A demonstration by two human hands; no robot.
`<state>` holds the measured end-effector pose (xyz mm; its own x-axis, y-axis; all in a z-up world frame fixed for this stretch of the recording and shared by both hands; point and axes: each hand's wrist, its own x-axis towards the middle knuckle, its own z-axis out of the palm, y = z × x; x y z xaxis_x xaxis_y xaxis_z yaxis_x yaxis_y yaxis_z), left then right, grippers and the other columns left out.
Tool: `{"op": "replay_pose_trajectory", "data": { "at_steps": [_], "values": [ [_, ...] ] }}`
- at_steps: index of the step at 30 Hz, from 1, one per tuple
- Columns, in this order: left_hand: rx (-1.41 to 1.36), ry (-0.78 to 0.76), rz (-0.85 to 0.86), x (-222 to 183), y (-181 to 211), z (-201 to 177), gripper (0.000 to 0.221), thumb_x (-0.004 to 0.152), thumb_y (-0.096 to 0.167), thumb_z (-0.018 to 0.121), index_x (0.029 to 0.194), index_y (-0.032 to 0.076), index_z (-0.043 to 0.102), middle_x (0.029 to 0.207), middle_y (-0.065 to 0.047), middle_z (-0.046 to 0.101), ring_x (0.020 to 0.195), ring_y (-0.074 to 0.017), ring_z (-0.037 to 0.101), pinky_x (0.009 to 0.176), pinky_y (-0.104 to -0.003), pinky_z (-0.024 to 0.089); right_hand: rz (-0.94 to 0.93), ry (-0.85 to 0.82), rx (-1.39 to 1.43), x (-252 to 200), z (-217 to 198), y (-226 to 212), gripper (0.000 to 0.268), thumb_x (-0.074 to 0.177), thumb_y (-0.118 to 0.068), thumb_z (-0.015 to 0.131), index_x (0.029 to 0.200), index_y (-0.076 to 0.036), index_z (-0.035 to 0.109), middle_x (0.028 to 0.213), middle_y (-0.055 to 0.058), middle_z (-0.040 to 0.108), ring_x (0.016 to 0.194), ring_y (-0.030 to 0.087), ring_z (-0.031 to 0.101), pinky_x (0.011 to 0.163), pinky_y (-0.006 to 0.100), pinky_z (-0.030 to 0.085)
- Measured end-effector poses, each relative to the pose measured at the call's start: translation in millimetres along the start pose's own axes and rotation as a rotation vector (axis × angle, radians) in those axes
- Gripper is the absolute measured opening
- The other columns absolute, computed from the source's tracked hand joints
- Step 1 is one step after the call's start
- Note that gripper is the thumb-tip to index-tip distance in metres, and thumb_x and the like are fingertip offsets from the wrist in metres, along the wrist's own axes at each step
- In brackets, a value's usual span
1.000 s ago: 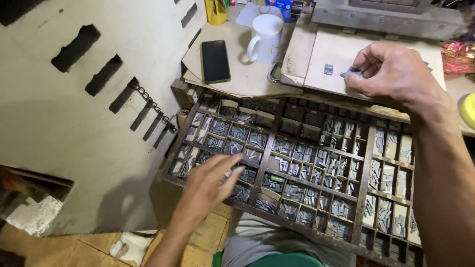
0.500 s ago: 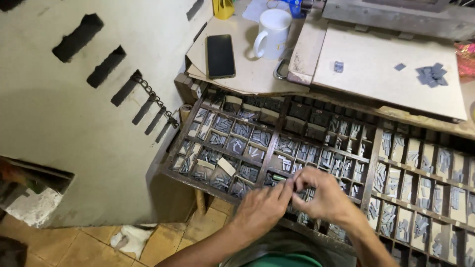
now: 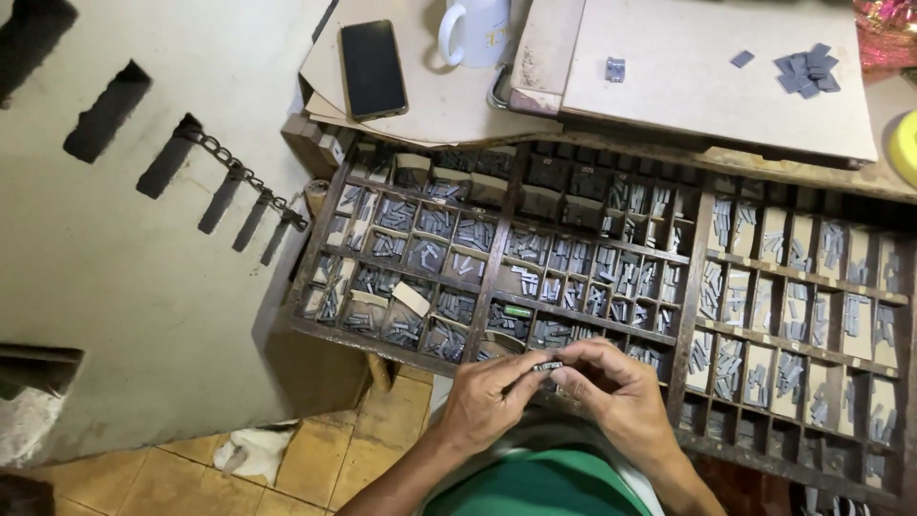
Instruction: Selecting and arranging individual metal type characters from a type case for letterpress printing.
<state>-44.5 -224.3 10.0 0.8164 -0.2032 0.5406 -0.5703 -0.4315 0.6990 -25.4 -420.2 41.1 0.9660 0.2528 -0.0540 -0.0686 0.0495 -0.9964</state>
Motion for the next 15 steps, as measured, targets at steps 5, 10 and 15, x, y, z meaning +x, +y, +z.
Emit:
{"op": "replay_pose_trajectory", "data": {
  "at_steps": [5, 10, 15],
  "values": [
    [-0.085, 0.012, 0.006, 1.7, 2.1, -3.9, 0.027, 0.097, 0.008, 0.072, 0.123, 0.001, 0.070, 0.102, -0.013, 0.079, 0.078, -0.0221, 0.078, 0.074, -0.033, 0.068, -0.187, 0.015, -0.127, -2.3, 1.1, 2.4, 0.023, 0.083, -0.009, 0.079, 0.105, -0.003, 0.079, 0.101, 0.011, 0.075, 0.096, 0.020, 0.072, 0.087, 0.029, 0.062],
    [-0.059, 0.010, 0.012, -2.9, -3.5, -0.7, 0.029, 0.096, 0.009, 0.074, 0.124, 0.004, 0.070, 0.102, -0.012, 0.080, 0.076, -0.0205, 0.077, 0.071, -0.032, 0.068, -0.177, 0.013, -0.104, -1.8, 1.1, 5.9, 0.019, 0.082, -0.009, 0.080, 0.101, -0.004, 0.080, 0.099, 0.010, 0.074, 0.096, 0.020, 0.069, 0.089, 0.030, 0.060],
    [-0.043, 0.020, 0.004, -0.8, 0.4, -2.9, 0.028, 0.097, 0.009, 0.074, 0.124, 0.007, 0.070, 0.093, -0.009, 0.079, 0.070, -0.0176, 0.073, 0.066, -0.031, 0.065, -0.150, -0.024, -0.059, 0.2, 1.9, 9.3, 0.017, 0.086, -0.008, 0.077, 0.102, -0.005, 0.078, 0.101, 0.008, 0.070, 0.095, 0.019, 0.067, 0.086, 0.030, 0.060]
  ]
}}
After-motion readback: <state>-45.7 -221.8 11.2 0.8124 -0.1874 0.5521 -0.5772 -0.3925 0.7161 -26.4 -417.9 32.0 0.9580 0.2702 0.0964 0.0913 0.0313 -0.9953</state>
